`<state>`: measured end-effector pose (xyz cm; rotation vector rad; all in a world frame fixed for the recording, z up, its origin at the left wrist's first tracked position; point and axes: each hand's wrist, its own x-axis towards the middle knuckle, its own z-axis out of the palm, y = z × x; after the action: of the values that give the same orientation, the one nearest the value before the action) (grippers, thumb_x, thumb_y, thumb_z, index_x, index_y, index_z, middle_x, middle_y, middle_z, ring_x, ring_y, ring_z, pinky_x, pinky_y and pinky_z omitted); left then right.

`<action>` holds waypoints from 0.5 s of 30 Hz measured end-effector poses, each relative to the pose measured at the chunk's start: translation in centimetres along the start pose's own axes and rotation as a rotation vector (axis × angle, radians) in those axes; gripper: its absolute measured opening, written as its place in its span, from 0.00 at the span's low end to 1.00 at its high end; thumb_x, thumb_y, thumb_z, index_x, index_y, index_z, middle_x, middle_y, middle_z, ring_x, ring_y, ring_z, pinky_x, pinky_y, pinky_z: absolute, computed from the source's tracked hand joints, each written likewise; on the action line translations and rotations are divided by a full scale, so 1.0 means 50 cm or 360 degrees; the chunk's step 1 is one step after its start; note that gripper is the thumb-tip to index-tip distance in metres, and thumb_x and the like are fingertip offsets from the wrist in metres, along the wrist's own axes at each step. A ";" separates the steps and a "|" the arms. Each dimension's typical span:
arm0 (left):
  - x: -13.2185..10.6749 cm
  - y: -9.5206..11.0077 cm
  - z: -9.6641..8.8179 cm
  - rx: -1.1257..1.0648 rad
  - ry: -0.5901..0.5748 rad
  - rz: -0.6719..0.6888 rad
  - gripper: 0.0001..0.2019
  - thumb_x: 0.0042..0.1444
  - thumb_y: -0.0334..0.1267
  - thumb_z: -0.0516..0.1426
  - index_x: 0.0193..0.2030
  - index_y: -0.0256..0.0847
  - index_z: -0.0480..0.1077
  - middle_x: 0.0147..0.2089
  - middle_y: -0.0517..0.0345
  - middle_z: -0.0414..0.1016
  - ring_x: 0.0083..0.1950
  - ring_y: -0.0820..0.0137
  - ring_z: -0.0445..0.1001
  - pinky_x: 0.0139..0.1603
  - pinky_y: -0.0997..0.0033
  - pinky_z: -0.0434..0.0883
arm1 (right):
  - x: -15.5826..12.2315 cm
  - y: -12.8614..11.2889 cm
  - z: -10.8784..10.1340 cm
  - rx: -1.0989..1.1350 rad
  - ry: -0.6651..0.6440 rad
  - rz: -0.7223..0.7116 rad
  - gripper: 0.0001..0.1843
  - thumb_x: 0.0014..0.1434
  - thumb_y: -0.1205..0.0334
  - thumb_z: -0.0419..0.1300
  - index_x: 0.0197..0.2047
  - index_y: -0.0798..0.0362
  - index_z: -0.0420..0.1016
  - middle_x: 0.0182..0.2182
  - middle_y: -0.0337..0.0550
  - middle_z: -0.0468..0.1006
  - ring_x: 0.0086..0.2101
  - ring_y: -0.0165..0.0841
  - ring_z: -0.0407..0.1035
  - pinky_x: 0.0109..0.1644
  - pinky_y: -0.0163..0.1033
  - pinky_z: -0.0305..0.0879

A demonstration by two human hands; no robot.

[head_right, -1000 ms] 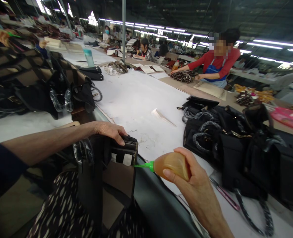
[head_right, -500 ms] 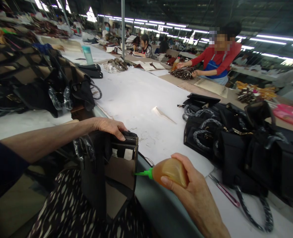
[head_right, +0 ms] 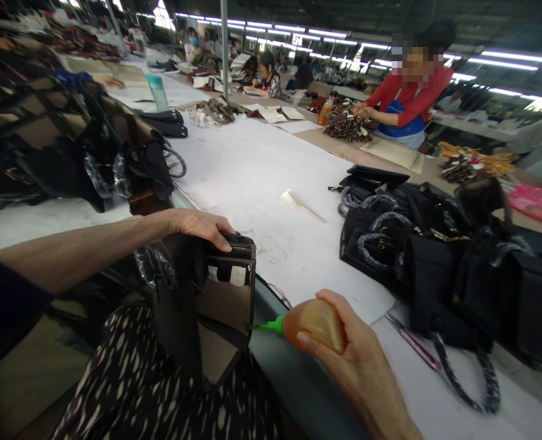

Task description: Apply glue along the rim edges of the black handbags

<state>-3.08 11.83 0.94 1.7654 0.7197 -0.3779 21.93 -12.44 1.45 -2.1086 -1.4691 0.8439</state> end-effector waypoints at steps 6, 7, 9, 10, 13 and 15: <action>-0.001 -0.007 -0.013 0.0053 0.0048 0.0037 0.19 0.45 0.45 0.60 0.41 0.36 0.74 0.38 0.55 0.78 0.39 0.63 0.73 0.40 0.69 0.70 | -0.004 0.007 0.010 0.0032 -0.0035 0.0038 0.28 0.52 0.41 0.59 0.52 0.46 0.63 0.46 0.40 0.74 0.45 0.41 0.68 0.42 0.38 0.66; -0.003 -0.004 -0.016 0.0058 0.0057 0.0041 0.19 0.45 0.45 0.59 0.41 0.36 0.74 0.38 0.56 0.78 0.39 0.64 0.73 0.40 0.70 0.70 | -0.005 0.007 0.011 0.0046 -0.0039 0.0047 0.28 0.52 0.41 0.59 0.51 0.46 0.63 0.46 0.40 0.74 0.45 0.41 0.67 0.42 0.38 0.65; -0.011 0.007 -0.021 0.0057 0.0063 0.0055 0.18 0.45 0.45 0.59 0.41 0.35 0.74 0.38 0.56 0.78 0.39 0.65 0.73 0.40 0.71 0.69 | -0.003 0.007 0.012 0.0095 -0.0026 0.0070 0.28 0.52 0.42 0.59 0.52 0.47 0.63 0.44 0.40 0.74 0.44 0.41 0.67 0.42 0.38 0.65; -0.015 0.015 -0.024 0.0069 0.0067 0.0066 0.18 0.46 0.45 0.59 0.41 0.35 0.74 0.38 0.56 0.78 0.39 0.65 0.73 0.39 0.71 0.69 | -0.002 0.007 0.012 0.0132 -0.0010 0.0087 0.28 0.51 0.42 0.60 0.51 0.47 0.63 0.43 0.40 0.74 0.42 0.41 0.68 0.41 0.38 0.65; -0.031 0.045 -0.036 0.0166 0.0107 0.0119 0.17 0.47 0.45 0.58 0.40 0.34 0.73 0.38 0.57 0.77 0.39 0.66 0.72 0.39 0.73 0.67 | 0.008 0.006 0.012 0.0317 0.0035 0.0129 0.29 0.50 0.44 0.61 0.51 0.49 0.63 0.35 0.38 0.74 0.35 0.39 0.68 0.39 0.39 0.65; -0.042 0.068 -0.048 0.0243 0.0160 0.0158 0.17 0.48 0.44 0.57 0.41 0.35 0.73 0.38 0.58 0.77 0.39 0.67 0.71 0.39 0.74 0.66 | 0.019 0.006 0.012 0.0529 0.0080 0.0151 0.29 0.50 0.45 0.61 0.50 0.50 0.63 0.32 0.38 0.73 0.33 0.39 0.68 0.35 0.40 0.66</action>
<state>-2.75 12.91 5.43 1.9679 0.6855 -0.2843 21.94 -11.65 0.59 -1.9444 -1.1217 0.9866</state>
